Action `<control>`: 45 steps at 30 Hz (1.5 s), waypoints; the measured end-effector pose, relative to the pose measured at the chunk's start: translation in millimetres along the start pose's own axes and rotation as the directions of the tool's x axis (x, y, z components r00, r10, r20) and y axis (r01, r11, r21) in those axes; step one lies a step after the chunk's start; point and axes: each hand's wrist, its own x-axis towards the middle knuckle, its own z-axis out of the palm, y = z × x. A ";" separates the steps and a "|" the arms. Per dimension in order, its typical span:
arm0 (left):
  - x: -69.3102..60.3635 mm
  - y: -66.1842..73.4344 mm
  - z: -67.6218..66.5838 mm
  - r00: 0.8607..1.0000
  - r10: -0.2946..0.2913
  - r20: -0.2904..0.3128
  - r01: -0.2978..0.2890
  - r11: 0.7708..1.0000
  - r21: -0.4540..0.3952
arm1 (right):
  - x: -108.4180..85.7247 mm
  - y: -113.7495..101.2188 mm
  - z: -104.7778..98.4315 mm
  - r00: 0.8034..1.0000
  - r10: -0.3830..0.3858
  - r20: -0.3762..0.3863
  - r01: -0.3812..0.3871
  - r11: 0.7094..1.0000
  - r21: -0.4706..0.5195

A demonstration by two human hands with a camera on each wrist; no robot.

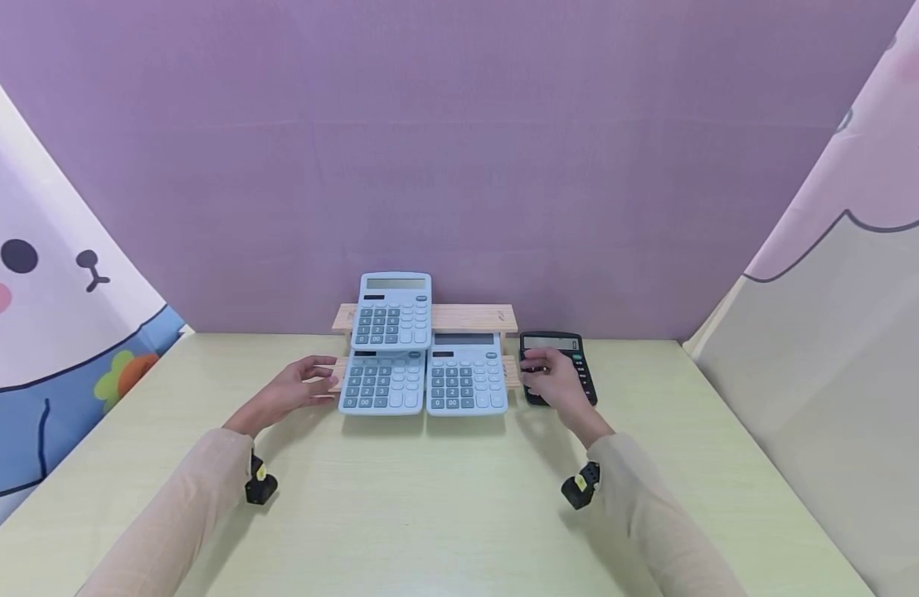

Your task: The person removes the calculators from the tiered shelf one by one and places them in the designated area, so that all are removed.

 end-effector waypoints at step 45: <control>-0.5 -0.7 -0.9 1.000 0.017 0.000 -0.017 1.000 -0.017 | 24.4 -47.9 94.9 0.998 -0.016 0.064 -0.007 0.939 0.344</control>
